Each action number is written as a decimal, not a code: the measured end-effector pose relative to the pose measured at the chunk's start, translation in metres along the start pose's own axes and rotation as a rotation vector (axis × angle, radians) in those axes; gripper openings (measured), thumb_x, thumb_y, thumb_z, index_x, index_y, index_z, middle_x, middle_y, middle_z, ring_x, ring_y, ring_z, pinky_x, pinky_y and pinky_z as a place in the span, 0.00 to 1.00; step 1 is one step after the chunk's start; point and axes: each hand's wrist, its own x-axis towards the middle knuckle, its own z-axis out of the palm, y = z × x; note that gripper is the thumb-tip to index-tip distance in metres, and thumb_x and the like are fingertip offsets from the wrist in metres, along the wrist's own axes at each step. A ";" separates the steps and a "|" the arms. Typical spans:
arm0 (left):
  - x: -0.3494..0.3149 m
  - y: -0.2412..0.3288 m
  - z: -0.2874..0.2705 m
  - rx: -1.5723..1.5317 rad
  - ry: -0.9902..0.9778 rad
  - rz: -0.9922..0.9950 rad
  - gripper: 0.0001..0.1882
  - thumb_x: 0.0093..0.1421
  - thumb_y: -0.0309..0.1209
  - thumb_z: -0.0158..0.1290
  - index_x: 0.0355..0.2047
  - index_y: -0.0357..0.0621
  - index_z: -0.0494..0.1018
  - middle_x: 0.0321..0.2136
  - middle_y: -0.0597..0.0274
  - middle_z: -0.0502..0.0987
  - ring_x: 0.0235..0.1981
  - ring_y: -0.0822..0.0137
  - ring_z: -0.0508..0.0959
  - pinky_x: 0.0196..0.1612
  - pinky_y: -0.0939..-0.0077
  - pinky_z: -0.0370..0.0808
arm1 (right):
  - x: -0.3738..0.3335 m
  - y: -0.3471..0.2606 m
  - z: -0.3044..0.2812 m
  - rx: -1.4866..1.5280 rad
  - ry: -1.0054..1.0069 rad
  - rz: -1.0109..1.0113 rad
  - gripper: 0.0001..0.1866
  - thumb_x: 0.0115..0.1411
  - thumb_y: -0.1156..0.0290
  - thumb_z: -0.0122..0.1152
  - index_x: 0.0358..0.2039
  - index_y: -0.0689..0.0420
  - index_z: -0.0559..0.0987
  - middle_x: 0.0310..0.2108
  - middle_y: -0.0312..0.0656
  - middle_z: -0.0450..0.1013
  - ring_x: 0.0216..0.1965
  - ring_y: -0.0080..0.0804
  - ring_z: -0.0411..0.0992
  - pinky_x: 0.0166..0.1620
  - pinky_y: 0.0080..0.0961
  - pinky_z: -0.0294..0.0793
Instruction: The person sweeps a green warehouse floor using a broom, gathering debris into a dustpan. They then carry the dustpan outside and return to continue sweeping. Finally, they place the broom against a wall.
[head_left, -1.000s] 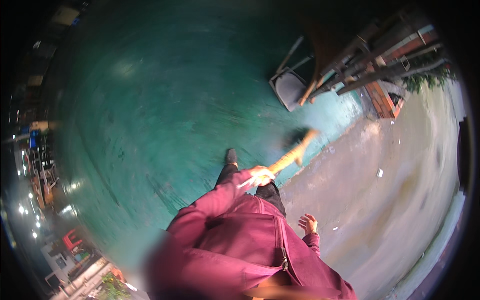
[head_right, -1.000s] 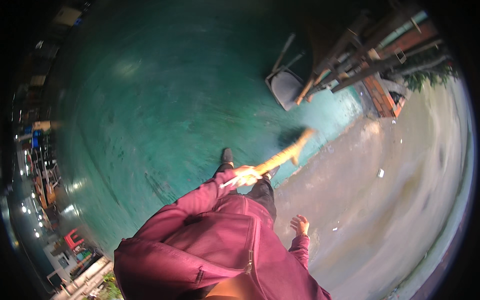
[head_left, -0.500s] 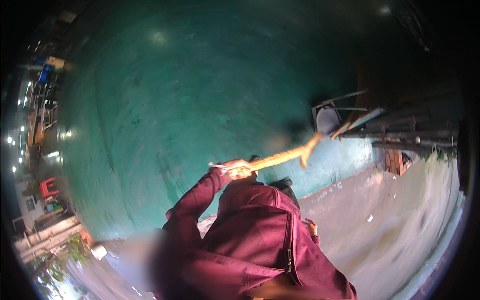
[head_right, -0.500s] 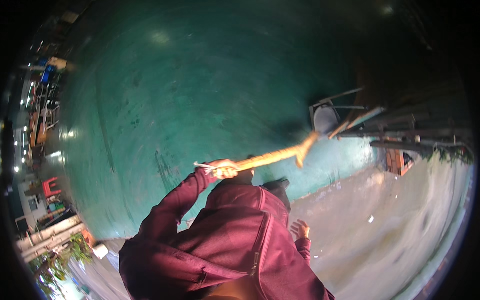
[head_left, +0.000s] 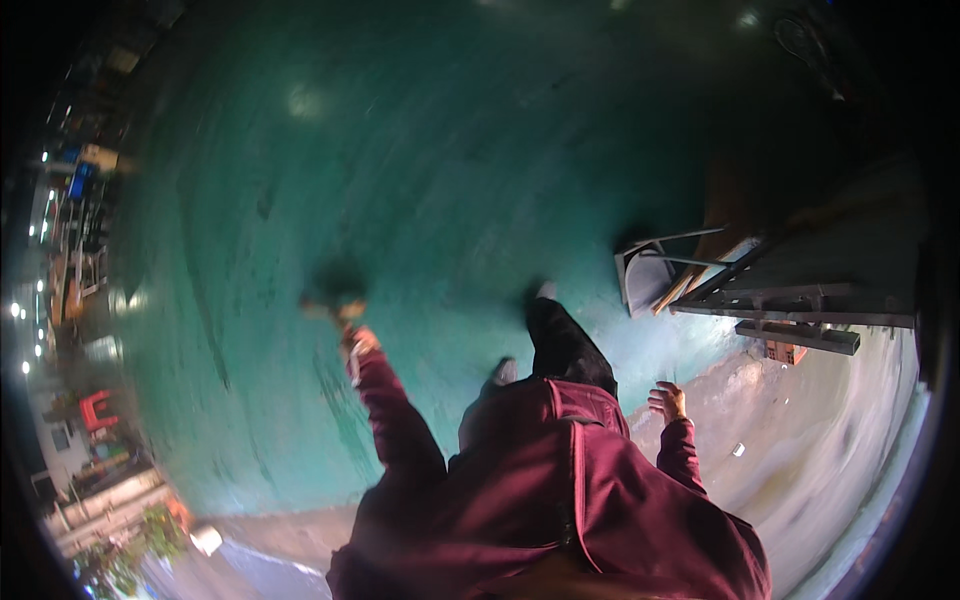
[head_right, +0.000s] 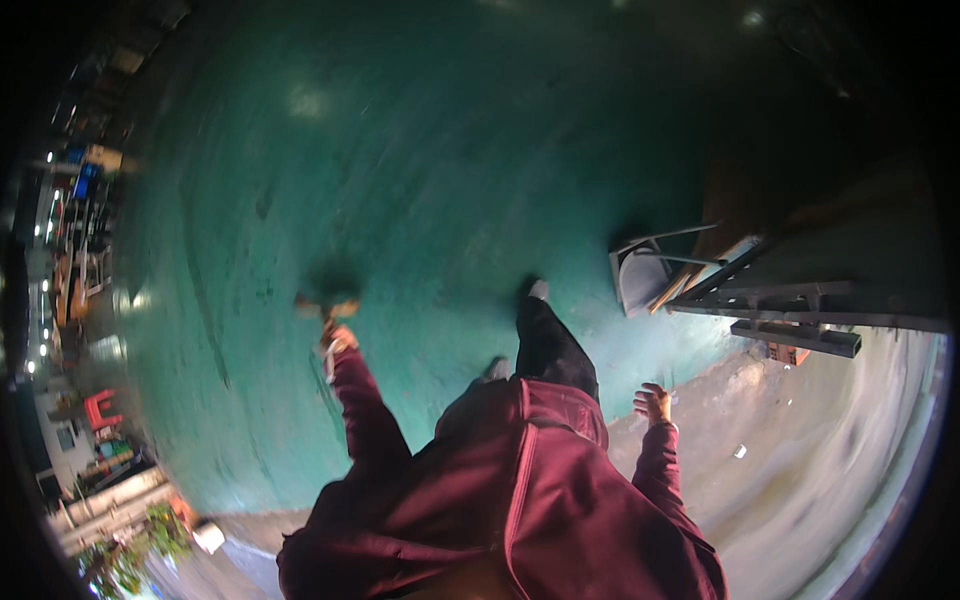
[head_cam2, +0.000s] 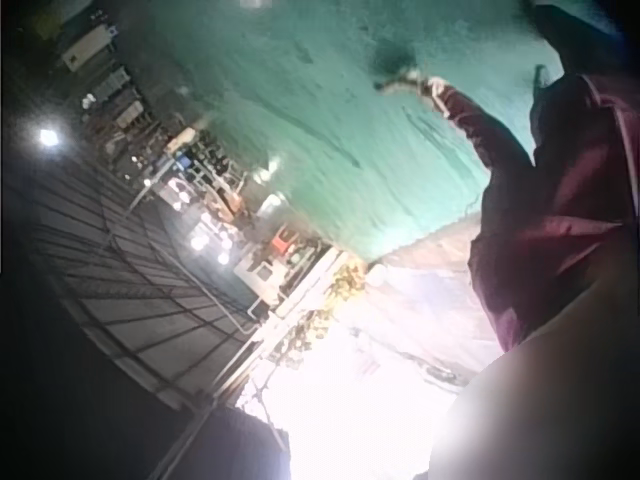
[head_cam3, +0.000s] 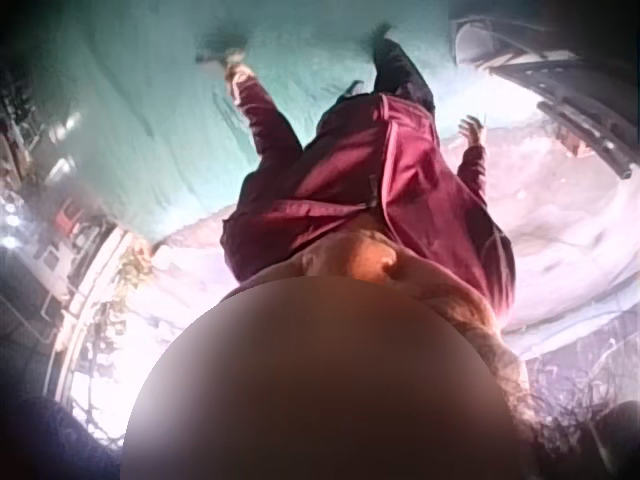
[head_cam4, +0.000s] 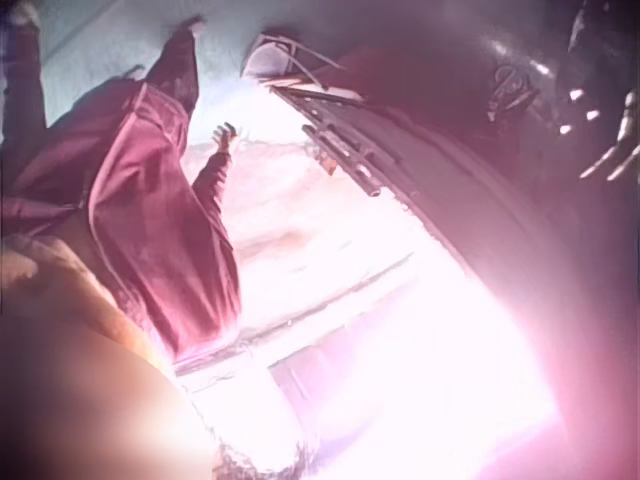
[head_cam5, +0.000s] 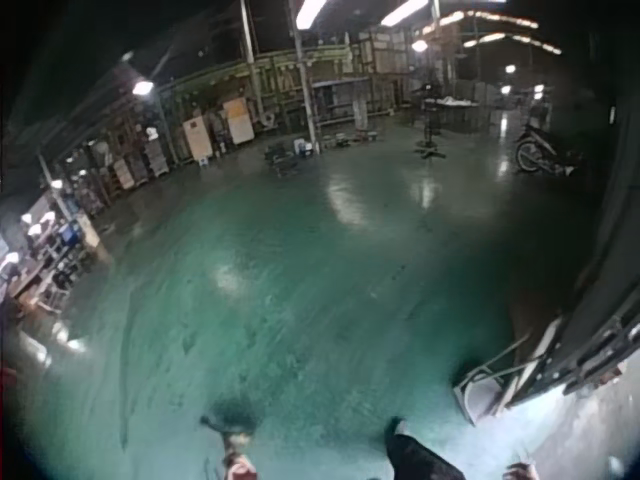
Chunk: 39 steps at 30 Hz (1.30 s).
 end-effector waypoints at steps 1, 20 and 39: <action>-0.005 0.013 0.014 0.018 0.013 0.083 0.14 0.57 0.40 0.42 0.20 0.47 0.60 0.16 0.66 0.63 0.17 0.70 0.64 0.24 0.76 0.66 | 0.011 -0.021 0.006 -0.008 -0.018 0.003 0.17 0.52 0.71 0.46 0.44 0.56 0.68 0.33 0.47 0.72 0.30 0.38 0.72 0.31 0.33 0.73; 0.149 0.100 0.319 0.154 0.028 1.510 0.19 0.58 0.44 0.30 0.46 0.53 0.56 0.45 0.61 0.60 0.45 0.55 0.60 0.50 0.58 0.51 | 0.255 -0.362 0.073 -0.102 -0.211 0.059 0.14 0.50 0.70 0.51 0.39 0.48 0.73 0.26 0.38 0.72 0.19 0.27 0.69 0.19 0.26 0.69; 0.758 -0.481 0.638 0.195 -0.105 -0.377 0.07 0.51 0.21 0.43 0.17 0.42 0.60 0.13 0.66 0.62 0.14 0.73 0.65 0.17 0.83 0.69 | 0.345 -0.456 0.048 0.252 0.238 0.130 0.10 0.50 0.73 0.44 0.32 0.55 0.73 0.17 0.40 0.70 0.13 0.30 0.68 0.12 0.27 0.66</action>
